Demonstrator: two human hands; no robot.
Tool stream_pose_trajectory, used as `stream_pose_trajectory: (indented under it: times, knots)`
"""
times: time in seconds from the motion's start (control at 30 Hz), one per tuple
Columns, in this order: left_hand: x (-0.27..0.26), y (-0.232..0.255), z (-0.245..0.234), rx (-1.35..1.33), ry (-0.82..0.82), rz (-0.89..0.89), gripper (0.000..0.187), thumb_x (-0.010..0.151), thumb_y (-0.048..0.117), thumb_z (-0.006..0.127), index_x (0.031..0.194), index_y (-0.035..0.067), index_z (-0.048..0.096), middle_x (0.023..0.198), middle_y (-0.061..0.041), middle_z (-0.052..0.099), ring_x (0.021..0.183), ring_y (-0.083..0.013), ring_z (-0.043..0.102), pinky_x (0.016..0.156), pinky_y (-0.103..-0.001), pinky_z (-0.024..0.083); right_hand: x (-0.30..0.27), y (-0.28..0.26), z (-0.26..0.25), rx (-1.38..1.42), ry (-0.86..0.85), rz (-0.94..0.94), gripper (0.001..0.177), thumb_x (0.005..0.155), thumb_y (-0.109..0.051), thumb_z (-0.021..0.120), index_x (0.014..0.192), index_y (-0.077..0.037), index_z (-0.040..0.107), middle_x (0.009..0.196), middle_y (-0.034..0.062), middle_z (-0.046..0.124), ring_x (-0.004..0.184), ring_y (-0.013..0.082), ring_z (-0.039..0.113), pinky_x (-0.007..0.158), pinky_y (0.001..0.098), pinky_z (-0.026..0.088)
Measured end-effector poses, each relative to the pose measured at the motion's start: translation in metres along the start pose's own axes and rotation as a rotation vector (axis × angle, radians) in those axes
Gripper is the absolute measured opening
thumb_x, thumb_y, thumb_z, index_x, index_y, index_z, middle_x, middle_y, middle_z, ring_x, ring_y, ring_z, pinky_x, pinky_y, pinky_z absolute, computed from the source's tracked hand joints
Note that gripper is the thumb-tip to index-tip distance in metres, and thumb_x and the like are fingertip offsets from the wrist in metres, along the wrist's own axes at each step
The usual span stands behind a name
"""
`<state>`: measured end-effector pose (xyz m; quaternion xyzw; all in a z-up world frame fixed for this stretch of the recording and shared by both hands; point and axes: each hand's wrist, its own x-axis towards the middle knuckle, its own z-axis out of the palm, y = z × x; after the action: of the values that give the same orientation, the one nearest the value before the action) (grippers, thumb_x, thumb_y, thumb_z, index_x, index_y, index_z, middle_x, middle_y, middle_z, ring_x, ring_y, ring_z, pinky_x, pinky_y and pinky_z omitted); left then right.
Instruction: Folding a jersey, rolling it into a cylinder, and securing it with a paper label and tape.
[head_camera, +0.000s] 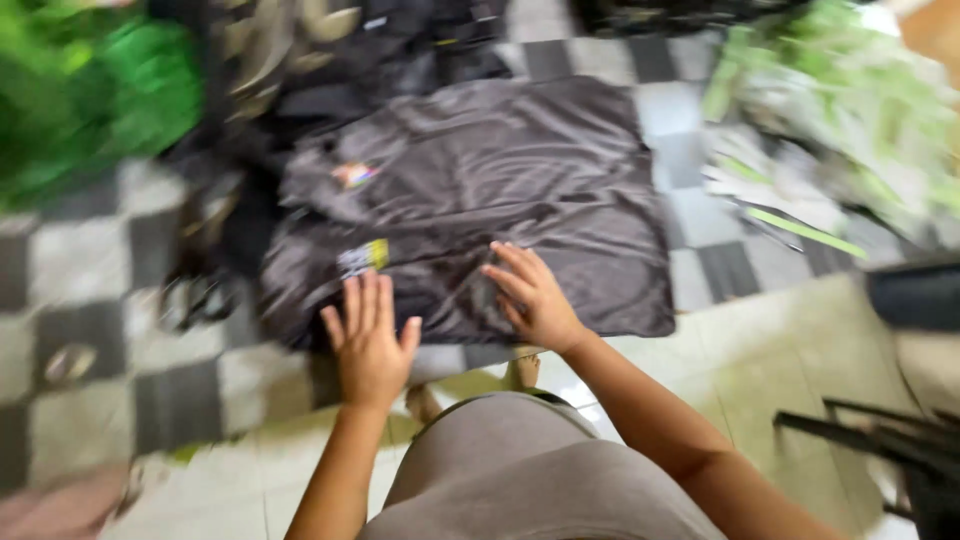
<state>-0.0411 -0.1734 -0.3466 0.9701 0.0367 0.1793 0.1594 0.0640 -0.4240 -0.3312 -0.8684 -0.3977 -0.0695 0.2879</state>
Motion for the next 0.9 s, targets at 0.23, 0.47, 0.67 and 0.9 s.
stream_pose_trajectory:
  times: [0.23, 0.47, 0.67, 0.9]
  knots:
    - [0.008, -0.002, 0.051, 0.276, -0.035, -0.110, 0.069, 0.088, 0.050, 0.048, 0.146, 0.012, 0.046, 0.149, -0.016, 0.046, 0.139, -0.0346, 0.039, 0.104, -0.067, 0.027, -0.112, 0.202, -0.118, -0.301, 0.398, 0.361, 0.053, 0.069, 0.008, 0.064, 0.115, -0.019, 0.067, 0.116, 0.0107, 0.062, 0.105, 0.0329, 0.060, 0.094, 0.0438, 0.043]
    - [0.008, 0.007, 0.057, 0.363, -0.005, -0.025, 0.073, 0.088, 0.046, 0.046, 0.148, 0.005, 0.049, 0.153, -0.017, 0.047, 0.142, -0.0379, 0.041, 0.101, -0.068, 0.035, -0.212, 0.316, -0.196, -0.782, 0.197, 0.879, 0.043, 0.078, -0.029, 0.061, 0.120, -0.017, 0.063, 0.104, 0.0124, 0.056, 0.088, 0.0366, 0.050, 0.072, 0.0471, 0.042]
    - [0.023, 0.058, 0.050, 0.201, -0.046, -0.171, 0.078, 0.086, 0.038, 0.050, 0.147, -0.008, 0.041, 0.154, -0.028, 0.035, 0.142, -0.0473, 0.027, 0.102, -0.074, 0.017, -0.226, 0.334, -0.228, -0.495, 0.286, 0.596, 0.016, 0.075, -0.010, 0.069, 0.091, -0.015, 0.068, 0.089, 0.0070, 0.054, 0.087, 0.0309, 0.052, 0.075, 0.0390, 0.043]
    - [0.054, 0.181, 0.090, 0.009, 0.013, 0.102, 0.064, 0.081, 0.038, 0.057, 0.136, 0.006, 0.048, 0.146, -0.021, 0.040, 0.138, -0.0408, 0.032, 0.111, -0.060, 0.021, -0.243, 0.364, -0.233, -0.368, 0.317, 0.785, 0.020, 0.087, -0.019, 0.057, 0.101, -0.006, 0.048, 0.077, 0.0220, 0.060, 0.065, 0.0425, 0.054, 0.054, 0.0495, 0.039]
